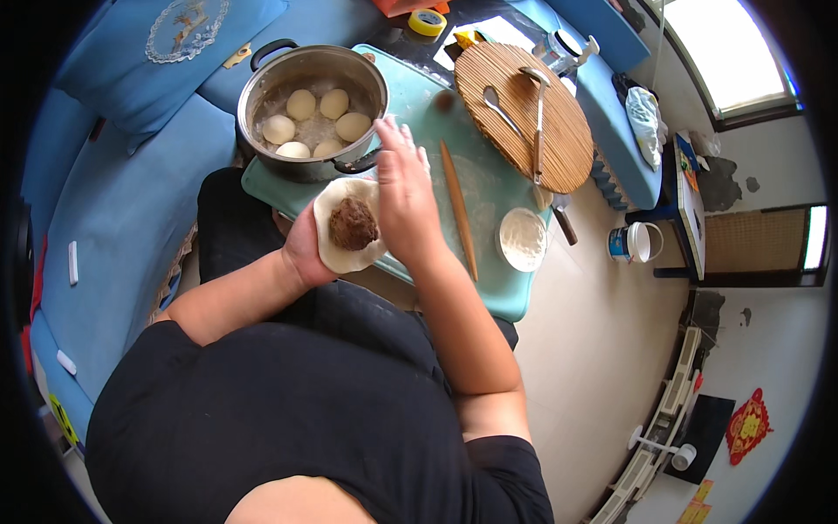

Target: The person prepares dumplings by rolling out dough balls into flat circles using a rolling pin. They place a meat filling in the center of the dough, fold the edges to enclose the filling, and seal the dumpling. The finished dumplings are placed into a pot of water.

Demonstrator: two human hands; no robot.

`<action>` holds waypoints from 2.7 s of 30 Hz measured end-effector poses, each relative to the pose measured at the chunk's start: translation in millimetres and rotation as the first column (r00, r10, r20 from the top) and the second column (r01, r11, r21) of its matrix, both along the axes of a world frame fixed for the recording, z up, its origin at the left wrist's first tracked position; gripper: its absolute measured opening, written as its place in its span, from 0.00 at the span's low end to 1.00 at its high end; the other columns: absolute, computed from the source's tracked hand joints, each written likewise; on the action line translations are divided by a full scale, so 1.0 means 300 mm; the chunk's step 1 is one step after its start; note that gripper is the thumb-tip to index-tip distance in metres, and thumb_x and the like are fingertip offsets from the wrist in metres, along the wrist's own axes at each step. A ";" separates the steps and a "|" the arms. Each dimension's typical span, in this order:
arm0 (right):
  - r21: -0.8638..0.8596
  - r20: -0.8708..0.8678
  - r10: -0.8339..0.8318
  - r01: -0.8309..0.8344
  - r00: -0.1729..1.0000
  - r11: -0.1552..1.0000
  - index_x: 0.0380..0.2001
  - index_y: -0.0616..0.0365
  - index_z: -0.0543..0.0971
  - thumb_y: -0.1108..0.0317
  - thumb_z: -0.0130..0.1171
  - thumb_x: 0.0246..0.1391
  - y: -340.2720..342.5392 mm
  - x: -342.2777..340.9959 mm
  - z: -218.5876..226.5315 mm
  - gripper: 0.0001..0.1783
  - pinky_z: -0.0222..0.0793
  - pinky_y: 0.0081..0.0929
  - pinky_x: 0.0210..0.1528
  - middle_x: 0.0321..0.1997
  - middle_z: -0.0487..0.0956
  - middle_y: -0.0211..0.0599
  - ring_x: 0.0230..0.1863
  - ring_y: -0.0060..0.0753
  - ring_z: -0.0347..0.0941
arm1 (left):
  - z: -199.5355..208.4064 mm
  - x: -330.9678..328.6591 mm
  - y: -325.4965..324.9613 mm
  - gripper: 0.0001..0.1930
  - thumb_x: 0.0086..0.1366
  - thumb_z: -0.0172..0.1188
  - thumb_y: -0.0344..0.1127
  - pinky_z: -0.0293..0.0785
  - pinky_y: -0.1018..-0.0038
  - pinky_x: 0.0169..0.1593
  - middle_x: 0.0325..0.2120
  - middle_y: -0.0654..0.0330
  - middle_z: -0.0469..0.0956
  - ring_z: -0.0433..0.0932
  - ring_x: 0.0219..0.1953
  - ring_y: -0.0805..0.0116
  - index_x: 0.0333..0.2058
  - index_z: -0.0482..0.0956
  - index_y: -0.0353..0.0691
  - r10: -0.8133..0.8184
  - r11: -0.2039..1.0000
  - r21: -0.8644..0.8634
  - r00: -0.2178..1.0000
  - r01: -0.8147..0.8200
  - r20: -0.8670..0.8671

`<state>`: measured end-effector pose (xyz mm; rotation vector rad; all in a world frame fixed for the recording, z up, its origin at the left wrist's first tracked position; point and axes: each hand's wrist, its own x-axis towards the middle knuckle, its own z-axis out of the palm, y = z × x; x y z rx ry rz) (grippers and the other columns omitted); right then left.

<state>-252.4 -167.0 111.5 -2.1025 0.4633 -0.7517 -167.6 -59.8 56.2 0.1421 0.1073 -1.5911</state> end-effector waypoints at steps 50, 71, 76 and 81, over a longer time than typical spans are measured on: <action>0.411 -0.340 -0.091 0.235 0.936 0.881 0.33 0.63 0.79 0.74 0.61 0.49 -0.016 -0.171 -0.185 0.07 0.68 0.18 0.34 0.30 0.76 0.28 0.30 0.17 0.69 | -0.075 -0.008 0.000 0.13 0.64 0.52 0.32 0.76 0.63 0.46 0.41 0.58 0.74 0.76 0.44 0.64 0.48 0.68 0.45 -0.156 0.945 0.324 0.921 0.035 0.356; 0.197 -0.234 -0.027 0.074 0.972 0.978 0.28 0.61 0.78 0.73 0.63 0.46 -0.050 -0.190 -0.160 0.05 0.69 0.22 0.34 0.27 0.76 0.33 0.29 0.24 0.71 | -0.061 -0.016 0.003 0.16 0.64 0.52 0.32 0.75 0.67 0.47 0.43 0.59 0.73 0.74 0.45 0.68 0.50 0.66 0.42 -0.196 0.957 0.285 0.858 0.061 0.474; 0.149 -0.277 -0.172 0.219 0.945 0.964 0.29 0.62 0.76 0.76 0.63 0.47 -0.016 -0.187 -0.169 0.06 0.69 0.18 0.34 0.28 0.75 0.31 0.30 0.19 0.72 | -0.041 -0.026 -0.004 0.19 0.64 0.53 0.32 0.73 0.70 0.49 0.45 0.59 0.71 0.72 0.47 0.70 0.53 0.63 0.40 -0.136 0.959 0.282 0.814 -0.036 0.565; 0.110 -0.172 -0.188 0.209 0.967 0.972 0.29 0.63 0.76 0.76 0.63 0.47 -0.003 -0.180 -0.164 0.06 0.70 0.18 0.34 0.28 0.75 0.31 0.28 0.19 0.72 | -0.054 -0.021 -0.007 0.19 0.64 0.53 0.32 0.71 0.73 0.50 0.44 0.59 0.71 0.71 0.47 0.71 0.53 0.63 0.39 -0.120 0.964 0.261 0.777 -0.059 0.618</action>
